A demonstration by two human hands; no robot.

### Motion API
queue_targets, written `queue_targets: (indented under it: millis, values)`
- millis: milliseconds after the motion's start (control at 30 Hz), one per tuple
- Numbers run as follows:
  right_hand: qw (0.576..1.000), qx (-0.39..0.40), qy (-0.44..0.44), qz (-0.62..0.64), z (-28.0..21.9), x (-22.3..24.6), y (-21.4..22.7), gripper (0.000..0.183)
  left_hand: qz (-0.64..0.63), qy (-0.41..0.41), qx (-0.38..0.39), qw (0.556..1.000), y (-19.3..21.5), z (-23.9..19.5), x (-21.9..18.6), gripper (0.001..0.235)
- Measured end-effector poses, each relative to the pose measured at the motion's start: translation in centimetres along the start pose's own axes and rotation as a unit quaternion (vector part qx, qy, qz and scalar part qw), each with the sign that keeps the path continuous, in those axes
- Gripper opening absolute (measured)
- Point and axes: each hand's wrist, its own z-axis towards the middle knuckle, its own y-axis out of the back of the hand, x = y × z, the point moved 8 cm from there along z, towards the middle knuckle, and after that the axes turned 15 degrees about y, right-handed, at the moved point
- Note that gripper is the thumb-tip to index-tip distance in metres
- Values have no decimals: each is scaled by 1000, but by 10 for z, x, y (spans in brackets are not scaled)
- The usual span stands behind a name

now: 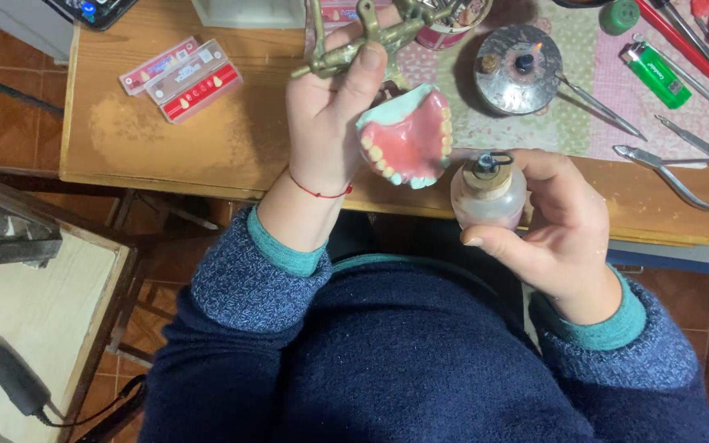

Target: Apply wax and model dental components onto a plaster tooth mold.

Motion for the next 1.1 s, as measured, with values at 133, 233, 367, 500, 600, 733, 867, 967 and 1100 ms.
queue_targets:
  millis: [133,233,367,500,600,733,867,967,1100]
  values:
    - [996,27,22,-80,-1,3,-1,61,3,7,-6,1000,2,2,4,42]
    - [997,34,8,-63,-8,-4,3,63,-10,13,-7,1000,3,2,5,41]
    - [999,-40,-19,31,6,8,10,61,-11,-5,-1,1000,-4,1,-8,38]
    - [999,-35,16,-25,19,21,15,63,29,-30,-19,999,1,0,-4,33]
    - [999,-31,-2,-41,31,24,9,59,68,-40,-39,996,2,-1,-8,30]
    - [985,27,28,-168,20,14,13,54,213,-89,-88,969,3,-5,-15,24]
    - [983,46,2,-180,10,7,14,56,215,-110,-78,967,-6,-6,-26,24]
    - [991,34,-13,-131,3,4,17,56,200,-117,-70,970,-11,-6,-32,28]
    - [998,-22,-14,-56,18,10,18,57,232,-92,-87,964,0,-5,-18,23]
